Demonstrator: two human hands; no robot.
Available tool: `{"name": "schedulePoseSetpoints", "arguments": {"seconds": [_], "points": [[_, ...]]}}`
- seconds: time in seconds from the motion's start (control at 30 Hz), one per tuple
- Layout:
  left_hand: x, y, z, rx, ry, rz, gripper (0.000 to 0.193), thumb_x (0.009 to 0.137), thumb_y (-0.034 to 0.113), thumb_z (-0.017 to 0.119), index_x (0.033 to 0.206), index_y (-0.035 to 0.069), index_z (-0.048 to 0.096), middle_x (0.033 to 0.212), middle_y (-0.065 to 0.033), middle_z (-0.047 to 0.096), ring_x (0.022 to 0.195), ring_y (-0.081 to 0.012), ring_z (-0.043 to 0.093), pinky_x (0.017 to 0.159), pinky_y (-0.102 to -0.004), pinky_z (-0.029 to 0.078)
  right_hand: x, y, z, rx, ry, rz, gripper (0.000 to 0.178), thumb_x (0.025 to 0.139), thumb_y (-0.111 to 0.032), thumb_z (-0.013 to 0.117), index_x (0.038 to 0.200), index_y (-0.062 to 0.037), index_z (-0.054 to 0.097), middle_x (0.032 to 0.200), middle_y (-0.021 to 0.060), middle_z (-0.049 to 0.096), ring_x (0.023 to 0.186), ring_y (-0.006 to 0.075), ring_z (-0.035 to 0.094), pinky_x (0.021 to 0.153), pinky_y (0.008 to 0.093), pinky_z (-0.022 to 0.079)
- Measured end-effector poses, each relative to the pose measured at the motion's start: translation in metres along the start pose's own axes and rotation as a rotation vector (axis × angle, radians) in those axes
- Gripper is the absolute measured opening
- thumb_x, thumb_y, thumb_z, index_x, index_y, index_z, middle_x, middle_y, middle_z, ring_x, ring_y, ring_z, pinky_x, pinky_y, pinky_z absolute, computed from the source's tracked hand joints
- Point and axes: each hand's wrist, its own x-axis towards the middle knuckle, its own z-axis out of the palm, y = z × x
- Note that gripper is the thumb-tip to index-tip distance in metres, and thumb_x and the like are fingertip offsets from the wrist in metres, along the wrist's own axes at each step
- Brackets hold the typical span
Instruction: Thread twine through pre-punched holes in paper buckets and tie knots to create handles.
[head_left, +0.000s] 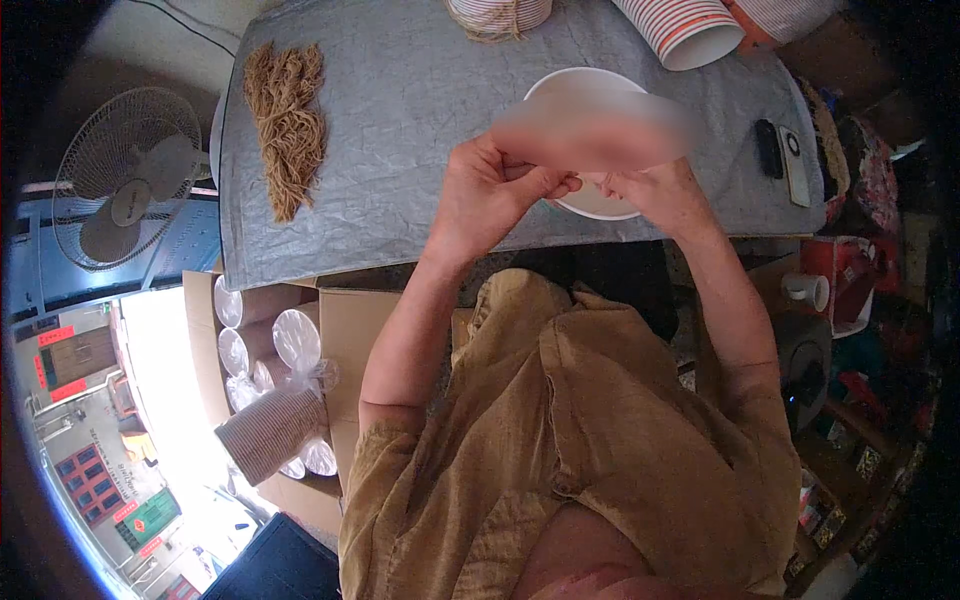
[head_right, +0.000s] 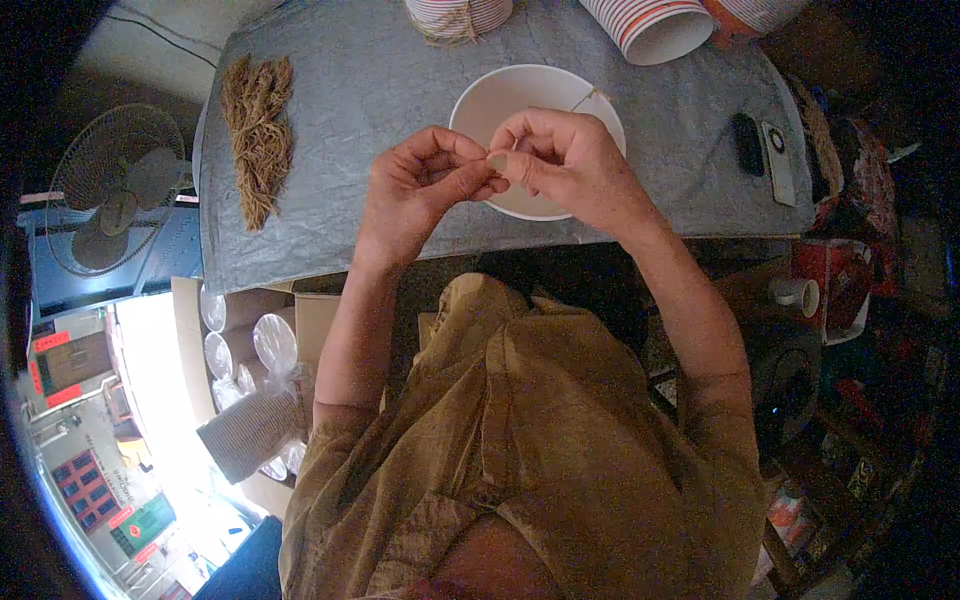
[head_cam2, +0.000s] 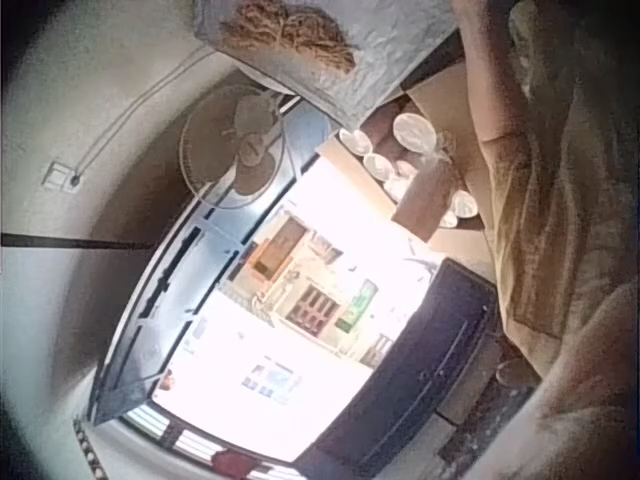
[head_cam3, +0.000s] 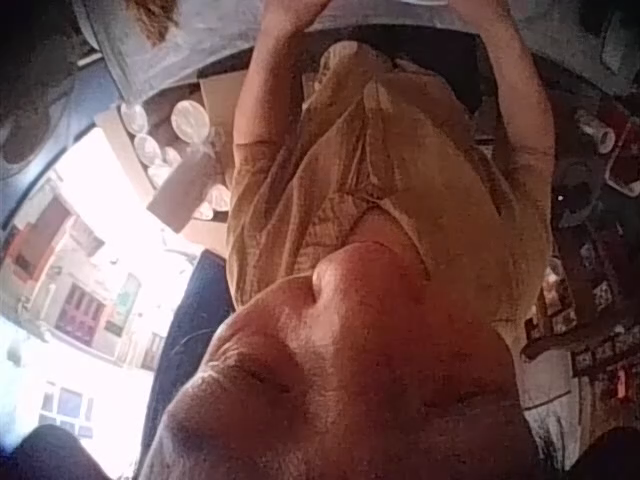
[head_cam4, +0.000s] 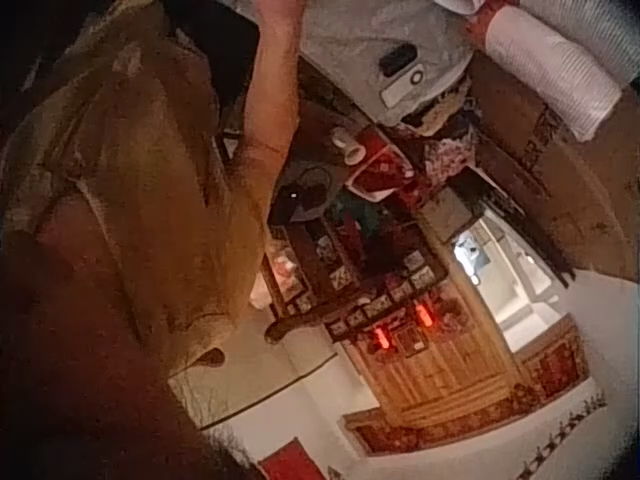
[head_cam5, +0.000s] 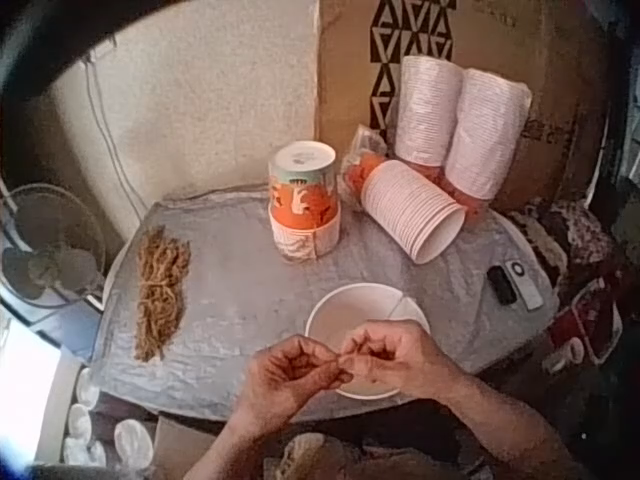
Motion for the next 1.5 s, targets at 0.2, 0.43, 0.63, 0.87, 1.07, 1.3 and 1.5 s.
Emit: {"name": "schedulePoseSetpoints", "arguments": {"seconds": [0.2, 0.43, 0.63, 0.87, 1.07, 1.3, 1.5], "points": [[-0.001, 0.002, 0.001, -0.042, -0.01, -0.023, 0.008, 0.093, 0.0, 0.065, 0.1, -0.004, 0.061, 0.091, -0.0117, 0.071, 0.084, -0.0166, 0.071, 0.076, -0.0276, 0.059, -0.001, 0.008, -0.005, 0.144, 0.018, 0.04, 0.013, 0.093, -0.015, 0.066, 0.096, -0.0027, 0.066, 0.075, -0.0043, 0.061, 0.061, 0.0024, 0.05, 0.054, 0.0187, 0.039], [-0.001, -0.001, 0.002, -0.119, -0.037, -0.033, 0.01, 0.095, 0.0, 0.063, 0.104, -0.004, 0.059, 0.095, -0.0122, 0.07, 0.088, -0.0169, 0.07, 0.078, -0.028, 0.058, 0.0, 0.007, -0.005, 0.33, 0.027, 0.094, 0.014, 0.095, -0.016, 0.063, 0.098, -0.0021, 0.065, 0.08, -0.0011, 0.063, 0.062, 0.0039, 0.049, 0.056, 0.0197, 0.039], [0.0, -0.003, 0.002, -0.1, -0.06, -0.025, 0.016, 0.097, 0.001, 0.06, 0.112, -0.002, 0.059, 0.1, -0.0102, 0.07, 0.087, -0.0152, 0.069, 0.077, -0.027, 0.057, 0.0, 0.007, -0.002, 0.27, 0.026, 0.061, 0.014, 0.097, -0.017, 0.06, 0.096, -0.0033, 0.063, 0.083, 0.0006, 0.064, 0.062, 0.0034, 0.047, 0.055, 0.0193, 0.037], [0.0, 0.002, 0.005, -0.073, -0.048, -0.04, 0.02, 0.097, 0.0, 0.058, 0.117, -0.002, 0.057, 0.103, -0.0108, 0.07, 0.086, -0.014, 0.068, 0.077, -0.0263, 0.056, 0.002, -0.001, -0.005, 0.239, 0.084, 0.027, 0.015, 0.097, -0.018, 0.061, 0.096, -0.0034, 0.063, 0.078, -0.0016, 0.062, 0.06, 0.0027, 0.044, 0.054, 0.0189, 0.035], [0.003, 0.003, 0.009, -0.077, -0.05, -0.007, 0.02, 0.096, 0.007, 0.063, 0.114, -0.003, 0.062, 0.097, -0.0084, 0.071, 0.084, -0.0127, 0.067, 0.075, -0.0253, 0.056, 0.004, -0.001, -0.009, 0.152, 0.15, -0.044, 0.012, 0.096, -0.014, 0.062, 0.097, -0.0027, 0.065, 0.077, -0.0028, 0.061, 0.061, 0.0012, 0.044, 0.053, 0.0185, 0.035], [0.01, 0.011, 0.004, 0.108, -0.052, 0.047, 0.019, 0.093, 0.015, 0.07, 0.099, -0.003, 0.069, 0.09, -0.0053, 0.071, 0.077, -0.0096, 0.066, 0.066, -0.0236, 0.055, 0.002, -0.032, -0.02, -0.322, 0.056, -0.154, 0.015, 0.095, -0.013, 0.065, 0.09, 0.0015, 0.065, 0.072, -0.0041, 0.06, 0.068, 0.0027, 0.051, 0.06, 0.0227, 0.044], [0.014, 0.011, -0.006, 0.684, -0.082, 0.448, 0.009, 0.085, 0.011, 0.076, 0.091, 0.006, 0.073, 0.1, -0.0033, 0.075, 0.094, -0.0184, 0.067, 0.094, -0.0372, 0.05, -0.008, -0.033, -0.034, -0.282, 0.052, -0.099, 0.015, 0.095, -0.014, 0.065, 0.088, -0.0004, 0.066, 0.075, -0.0062, 0.057, 0.069, 0.0002, 0.047, 0.06, 0.0191, 0.038]]}}
